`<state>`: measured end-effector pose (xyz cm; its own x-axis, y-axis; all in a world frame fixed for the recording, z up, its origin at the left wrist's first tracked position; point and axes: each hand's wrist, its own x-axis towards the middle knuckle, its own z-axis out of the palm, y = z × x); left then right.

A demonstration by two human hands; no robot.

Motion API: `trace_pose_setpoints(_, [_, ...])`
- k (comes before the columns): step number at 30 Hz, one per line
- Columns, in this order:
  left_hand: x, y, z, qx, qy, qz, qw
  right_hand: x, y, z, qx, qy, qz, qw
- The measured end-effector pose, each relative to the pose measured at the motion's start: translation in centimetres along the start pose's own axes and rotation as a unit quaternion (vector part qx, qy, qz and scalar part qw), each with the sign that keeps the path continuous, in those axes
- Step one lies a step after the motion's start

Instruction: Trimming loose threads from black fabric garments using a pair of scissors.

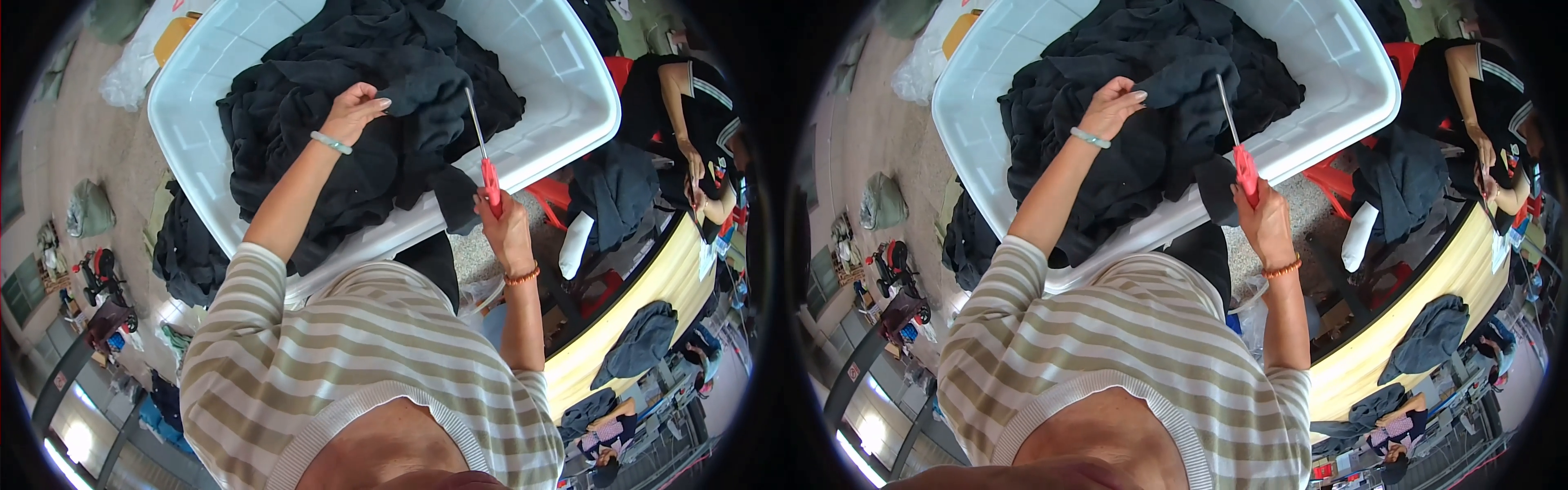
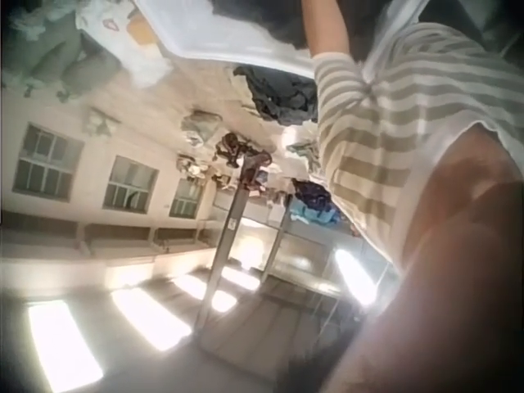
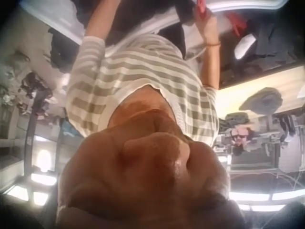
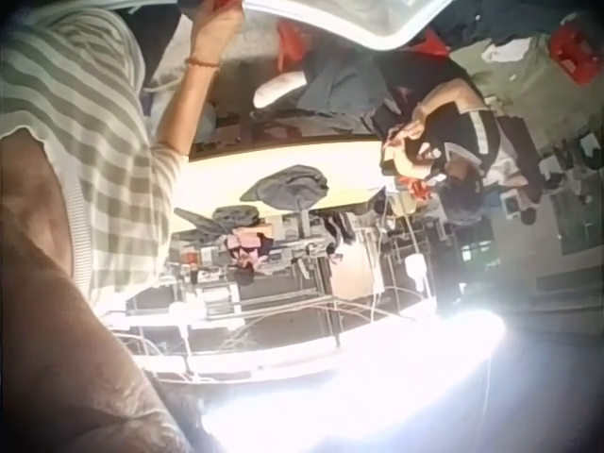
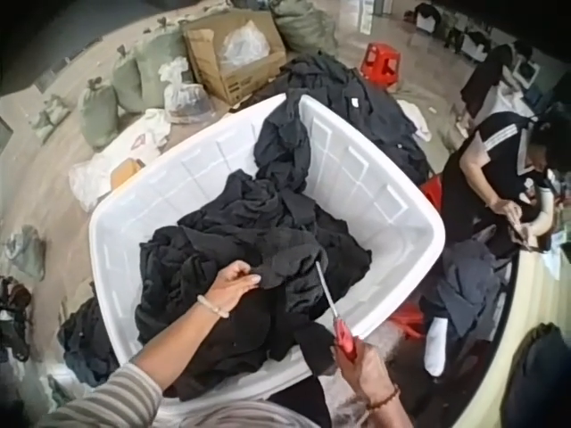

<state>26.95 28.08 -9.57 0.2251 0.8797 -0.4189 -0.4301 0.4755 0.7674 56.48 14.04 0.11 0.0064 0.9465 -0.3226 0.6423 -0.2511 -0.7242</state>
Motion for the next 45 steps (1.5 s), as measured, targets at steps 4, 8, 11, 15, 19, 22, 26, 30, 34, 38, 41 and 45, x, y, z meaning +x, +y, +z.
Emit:
trace_pose_setpoints(4, [-4.7,2.6,1.7,0.12,-0.082,0.083,0.986,0.6,-2.9,1.0,-0.014,0.043,-0.074,0.996])
trace_pose_setpoints(8, [-12.0,5.4,6.6,0.35,-0.216,0.205,0.888,0.5,-6.8,1.6,-0.001,0.035,-0.025,0.999])
trace_pose_setpoints(11, [-16.5,7.8,9.1,0.356,-0.316,0.279,0.834,1.7,-5.1,3.9,-0.041,0.095,-0.2,0.974])
trace_pose_setpoints(15, [-19.9,12.0,8.3,0.306,-0.238,0.359,0.849,0.7,-5.9,4.6,0.083,-0.029,-0.082,0.993])
trace_pose_setpoints(19, [-18.5,9.3,2.0,0.291,0.015,0.336,0.896,-0.4,-10.3,1.3,0.213,0.02,-0.127,0.969])
trace_pose_setpoints(22, [-19.8,9.0,2.2,0.26,0.044,0.361,0.894,-0.5,-14.5,-3.0,0.225,0.069,-0.176,0.956])
trace_pose_setpoints(26, [-26.7,16.4,6.3,0.304,0.198,0.487,0.795,-0.2,-19.6,-7.1,0.186,0.095,-0.316,0.925])
trace_pose_setpoints(30, [-30.5,26.2,6.1,0.341,-0.202,0.49,0.776,-2.2,-26.7,-8.9,0.232,0.182,-0.376,0.878])
trace_pose_setpoints(34, [-27.9,16.7,4.9,0.463,-0.036,0.336,0.819,-0.1,-30.2,-9.8,0.178,0.224,-0.346,0.893])
trace_pose_setpoints(38, [-21.1,1.5,-4.5,0.402,-0.001,-0.022,0.915,6.4,-20.6,-4.5,-0.069,0.079,-0.274,0.956])
trace_pose_setpoints(41, [-20.0,-3.5,-7.1,0.489,0.099,0.054,0.865,3.3,-13.2,-0.2,0.037,-0.026,-0.184,0.982])
trace_pose_setpoints(45, [-18.4,-3.2,-7.5,0.568,0.188,0.271,0.754,-1.5,-7.2,2.8,-0.109,-0.011,-0.119,0.987])
